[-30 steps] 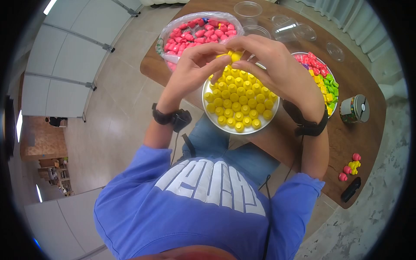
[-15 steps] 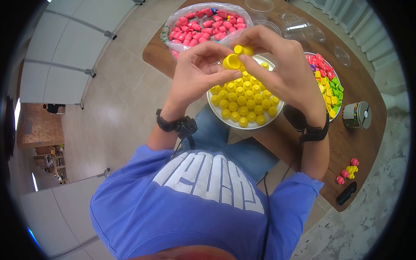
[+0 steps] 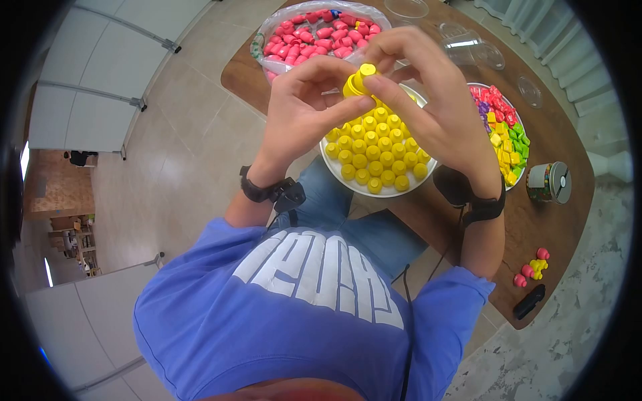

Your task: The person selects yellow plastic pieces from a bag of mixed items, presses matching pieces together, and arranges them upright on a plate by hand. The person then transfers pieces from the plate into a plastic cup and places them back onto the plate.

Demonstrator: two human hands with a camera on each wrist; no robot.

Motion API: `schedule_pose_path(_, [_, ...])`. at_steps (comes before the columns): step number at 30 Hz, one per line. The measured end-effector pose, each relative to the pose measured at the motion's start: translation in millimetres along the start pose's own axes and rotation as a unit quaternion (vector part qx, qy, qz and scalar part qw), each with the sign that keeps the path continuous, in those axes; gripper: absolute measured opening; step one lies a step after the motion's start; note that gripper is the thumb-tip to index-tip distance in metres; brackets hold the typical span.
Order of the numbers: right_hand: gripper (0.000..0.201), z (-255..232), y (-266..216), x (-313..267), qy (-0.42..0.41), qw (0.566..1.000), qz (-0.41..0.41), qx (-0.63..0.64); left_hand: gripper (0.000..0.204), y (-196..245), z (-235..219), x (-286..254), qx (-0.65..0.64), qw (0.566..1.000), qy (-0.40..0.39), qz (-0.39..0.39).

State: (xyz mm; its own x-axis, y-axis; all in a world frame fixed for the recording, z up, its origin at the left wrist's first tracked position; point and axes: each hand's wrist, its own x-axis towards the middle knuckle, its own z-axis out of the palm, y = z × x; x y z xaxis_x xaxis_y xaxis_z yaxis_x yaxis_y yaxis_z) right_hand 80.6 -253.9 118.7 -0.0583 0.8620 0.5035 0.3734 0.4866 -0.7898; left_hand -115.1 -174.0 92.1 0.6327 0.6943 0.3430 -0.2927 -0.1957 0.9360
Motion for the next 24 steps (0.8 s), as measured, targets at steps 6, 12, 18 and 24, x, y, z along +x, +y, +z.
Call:
schedule_pose_path(6, [0.024, 0.7, -3.5, -2.1, 0.011, 0.998, 0.021, 0.061, 0.037, 1.8, -2.7, -1.7, 0.051, 0.999, -0.015, 0.001])
schedule_pose_path(12, [0.020, -4.0, -4.5, -3.4, 0.005, 0.999, 0.025, 0.046, 0.034, 3.0, 0.2, -2.7, 0.052, 0.998, 0.007, 0.025])
schedule_pose_path(18, [0.019, -7.5, -9.1, -3.1, -0.008, 1.000, 0.021, -0.011, 0.034, 5.7, -0.6, -3.7, 0.070, 0.997, 0.010, 0.031])
schedule_pose_path(24, [0.019, -6.3, -9.7, -2.9, -0.018, 0.999, 0.031, 0.003, 0.034, 5.7, -3.2, -3.7, 0.101, 0.994, 0.010, 0.042])
